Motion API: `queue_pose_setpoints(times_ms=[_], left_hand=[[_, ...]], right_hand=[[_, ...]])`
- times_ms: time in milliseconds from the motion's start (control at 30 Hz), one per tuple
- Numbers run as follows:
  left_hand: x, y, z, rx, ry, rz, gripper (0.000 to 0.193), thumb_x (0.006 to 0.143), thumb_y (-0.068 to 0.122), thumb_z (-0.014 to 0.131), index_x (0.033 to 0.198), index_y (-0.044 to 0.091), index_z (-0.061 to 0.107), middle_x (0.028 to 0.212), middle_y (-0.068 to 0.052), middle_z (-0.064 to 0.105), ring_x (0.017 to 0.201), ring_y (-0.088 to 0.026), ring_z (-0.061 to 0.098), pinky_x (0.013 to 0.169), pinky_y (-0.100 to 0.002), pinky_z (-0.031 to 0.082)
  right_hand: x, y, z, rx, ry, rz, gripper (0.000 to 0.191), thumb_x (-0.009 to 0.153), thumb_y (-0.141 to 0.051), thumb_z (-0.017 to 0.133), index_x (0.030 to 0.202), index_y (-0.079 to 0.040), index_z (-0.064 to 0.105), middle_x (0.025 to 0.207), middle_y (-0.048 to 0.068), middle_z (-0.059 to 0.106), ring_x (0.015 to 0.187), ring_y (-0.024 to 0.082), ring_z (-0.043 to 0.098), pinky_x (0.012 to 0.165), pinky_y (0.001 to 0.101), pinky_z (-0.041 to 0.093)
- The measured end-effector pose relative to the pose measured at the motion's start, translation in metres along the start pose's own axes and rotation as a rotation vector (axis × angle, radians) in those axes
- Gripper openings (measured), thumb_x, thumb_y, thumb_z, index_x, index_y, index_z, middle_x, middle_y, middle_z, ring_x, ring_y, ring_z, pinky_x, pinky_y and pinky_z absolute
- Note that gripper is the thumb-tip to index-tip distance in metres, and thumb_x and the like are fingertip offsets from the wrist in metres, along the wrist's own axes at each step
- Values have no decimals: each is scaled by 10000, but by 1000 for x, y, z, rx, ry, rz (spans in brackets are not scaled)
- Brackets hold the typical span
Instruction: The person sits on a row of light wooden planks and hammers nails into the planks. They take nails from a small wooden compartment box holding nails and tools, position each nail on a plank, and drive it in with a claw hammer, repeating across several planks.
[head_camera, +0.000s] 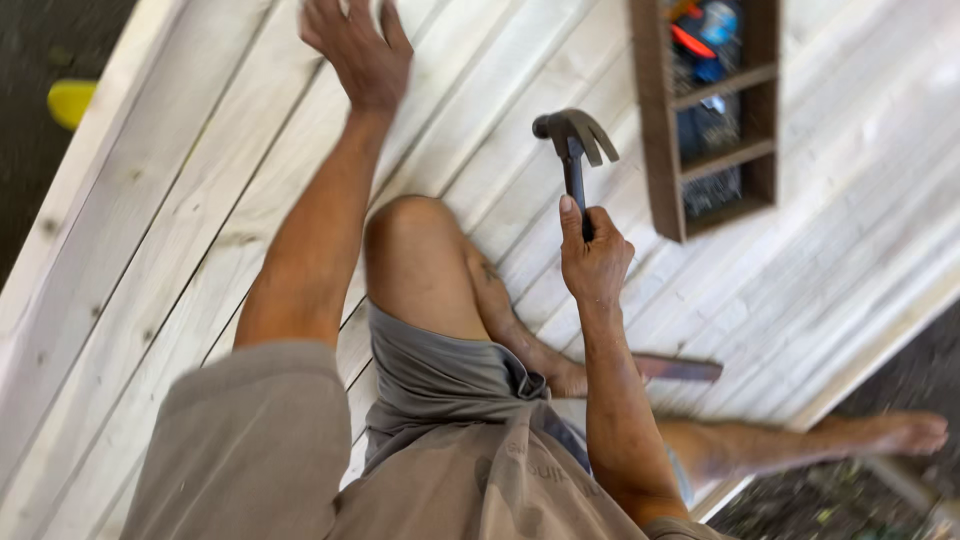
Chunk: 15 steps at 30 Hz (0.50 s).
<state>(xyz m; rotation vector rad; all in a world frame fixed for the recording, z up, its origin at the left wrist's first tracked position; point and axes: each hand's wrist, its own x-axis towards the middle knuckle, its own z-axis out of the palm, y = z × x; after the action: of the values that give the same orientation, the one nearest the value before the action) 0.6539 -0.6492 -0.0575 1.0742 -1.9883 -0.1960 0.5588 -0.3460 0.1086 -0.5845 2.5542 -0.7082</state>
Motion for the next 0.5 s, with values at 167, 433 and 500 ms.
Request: queue_pose_setpoints(times_ms=[167,433,500], left_hand=[[-68,204,-15,-802,-861,344,106,886,91,740,985,78,705,971,-104,652,978,-321,608,902,-442,495],[-147,384,26,-594,-908,458,81,847,128,706,848,53,738,865,-155,676,896,-351,647,785,-513,495],[-160,412,49,-429,-1001,539,86,853,90,648,853,48,724,930,-179,689,904,-352,684,787,-490,541]], right_hand=[[-58,86,-66,23,90,296,601,993,-576,636,711,-46,593,534,42,591,500,159,597,502,360,477],[-134,188,-117,-80,245,378,576,992,-518,687,756,4,626,598,204,585,554,393,592,574,490,472],[-149,209,-119,-53,242,378,551,977,-503,686,768,4,641,643,224,618,608,432,625,589,518,483]])
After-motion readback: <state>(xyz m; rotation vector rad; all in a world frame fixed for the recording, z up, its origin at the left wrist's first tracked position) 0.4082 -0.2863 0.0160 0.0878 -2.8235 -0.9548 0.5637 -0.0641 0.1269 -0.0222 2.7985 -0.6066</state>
